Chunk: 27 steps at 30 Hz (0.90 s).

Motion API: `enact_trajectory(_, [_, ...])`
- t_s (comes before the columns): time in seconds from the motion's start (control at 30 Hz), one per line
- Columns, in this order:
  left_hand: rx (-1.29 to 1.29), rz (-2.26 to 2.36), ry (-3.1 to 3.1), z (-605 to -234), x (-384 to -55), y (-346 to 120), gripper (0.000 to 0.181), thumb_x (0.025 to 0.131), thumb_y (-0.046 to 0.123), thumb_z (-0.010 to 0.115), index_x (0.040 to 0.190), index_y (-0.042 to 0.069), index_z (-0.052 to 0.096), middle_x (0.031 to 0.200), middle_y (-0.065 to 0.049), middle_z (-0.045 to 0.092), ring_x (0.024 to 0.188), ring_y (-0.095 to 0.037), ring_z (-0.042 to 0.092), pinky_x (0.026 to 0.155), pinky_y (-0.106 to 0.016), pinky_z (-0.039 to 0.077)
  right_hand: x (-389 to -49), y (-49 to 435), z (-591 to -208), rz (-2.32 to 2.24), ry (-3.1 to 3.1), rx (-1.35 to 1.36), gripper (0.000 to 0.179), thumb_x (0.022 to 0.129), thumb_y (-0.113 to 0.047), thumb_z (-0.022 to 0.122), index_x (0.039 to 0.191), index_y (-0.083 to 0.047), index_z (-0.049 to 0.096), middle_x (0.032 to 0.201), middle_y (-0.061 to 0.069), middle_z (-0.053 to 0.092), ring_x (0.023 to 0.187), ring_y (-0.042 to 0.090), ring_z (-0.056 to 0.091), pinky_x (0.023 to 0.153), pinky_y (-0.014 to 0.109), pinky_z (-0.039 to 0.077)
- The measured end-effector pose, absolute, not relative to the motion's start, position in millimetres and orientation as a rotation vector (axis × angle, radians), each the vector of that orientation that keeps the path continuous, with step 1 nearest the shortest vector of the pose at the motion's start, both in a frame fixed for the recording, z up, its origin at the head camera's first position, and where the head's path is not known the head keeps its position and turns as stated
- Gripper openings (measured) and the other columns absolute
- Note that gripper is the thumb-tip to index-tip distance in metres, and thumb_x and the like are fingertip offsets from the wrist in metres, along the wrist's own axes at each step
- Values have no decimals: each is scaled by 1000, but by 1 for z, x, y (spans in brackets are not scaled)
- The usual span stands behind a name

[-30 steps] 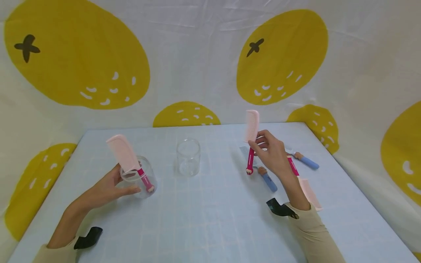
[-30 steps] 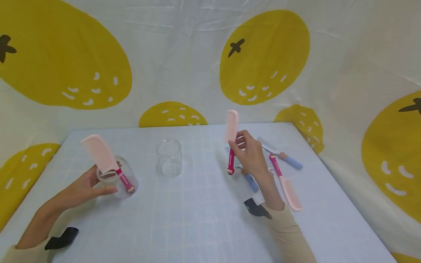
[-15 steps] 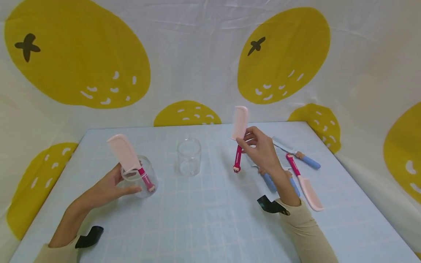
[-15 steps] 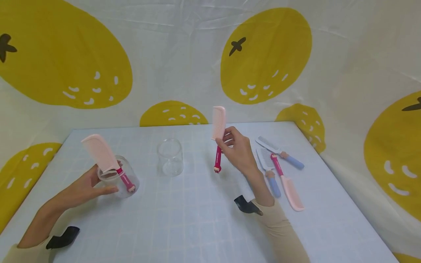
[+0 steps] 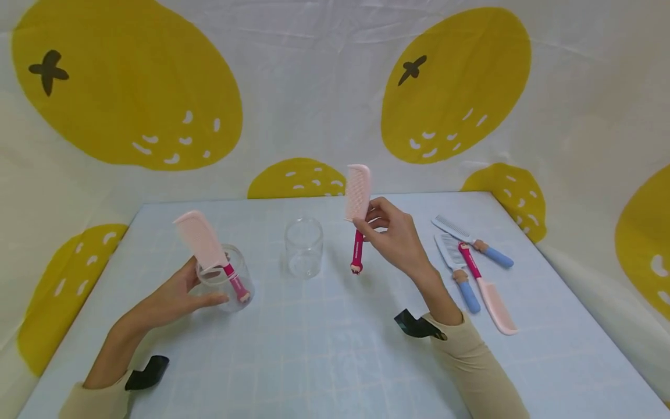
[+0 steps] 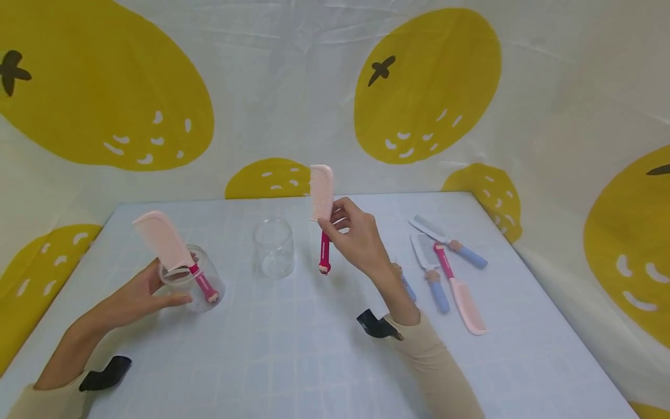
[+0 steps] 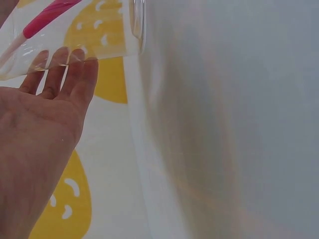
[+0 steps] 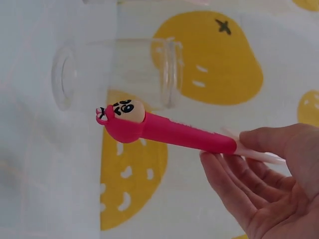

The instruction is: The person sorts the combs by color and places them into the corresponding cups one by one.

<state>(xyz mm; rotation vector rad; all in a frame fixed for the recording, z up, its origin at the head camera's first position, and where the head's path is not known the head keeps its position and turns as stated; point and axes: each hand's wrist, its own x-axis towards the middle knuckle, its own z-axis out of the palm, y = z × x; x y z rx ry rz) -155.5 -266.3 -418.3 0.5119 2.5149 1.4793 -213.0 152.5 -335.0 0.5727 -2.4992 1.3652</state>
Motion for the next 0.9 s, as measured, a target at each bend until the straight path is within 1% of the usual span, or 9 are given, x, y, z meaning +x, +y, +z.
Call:
enact_trajectory(0.2, [508, 1487, 2511, -418, -156, -265, 108, 91, 15, 79, 166, 23, 1, 166, -18, 20, 146, -49, 25, 105, -79, 29, -211, 138, -335, 1392, -2484, 627, 32, 94, -12, 76, 121, -2, 61, 105, 11, 72, 88, 22, 73, 73, 37, 63])
enact_trajectory(0.27, [503, 1487, 2510, -417, -155, -265, 108, 91, 15, 79, 166, 23, 1, 166, -19, 21, 145, -50, 26, 105, -79, 29, -210, 134, -335, 1410, -2469, 648, 31, 94, -11, 76, 120, -2, 61, 104, 11, 72, 87, 22, 74, 73, 36, 62])
enact_trajectory(0.43, [485, 1491, 2502, -415, -154, -264, 110, 91, 16, 79, 166, 23, -1, 167, -19, 17, 147, -50, 22, 105, -80, 26, -208, 123, -333, 1442, -2432, 699, 31, 94, -11, 76, 120, -1, 61, 106, 11, 73, 89, 22, 74, 76, 36, 62])
enact_trajectory(0.67, [490, 1496, 2494, -415, -154, -265, 109, 92, 15, 78, 166, 25, -1, 167, -19, 16, 148, -51, 20, 106, -81, 25, -206, 108, -331, 1501, -2376, 759, 32, 94, -10, 76, 121, 0, 62, 108, 12, 73, 92, 23, 73, 82, 43, 63])
enact_trajectory(0.9, [487, 1495, 2498, -414, -154, -264, 109, 91, 16, 79, 166, 23, -1, 167, -18, 16, 147, -49, 22, 107, -80, 26, -204, 93, -329, 1523, -2373, 793, 32, 95, -12, 75, 122, -2, 61, 109, 10, 72, 92, 19, 73, 82, 34, 62])
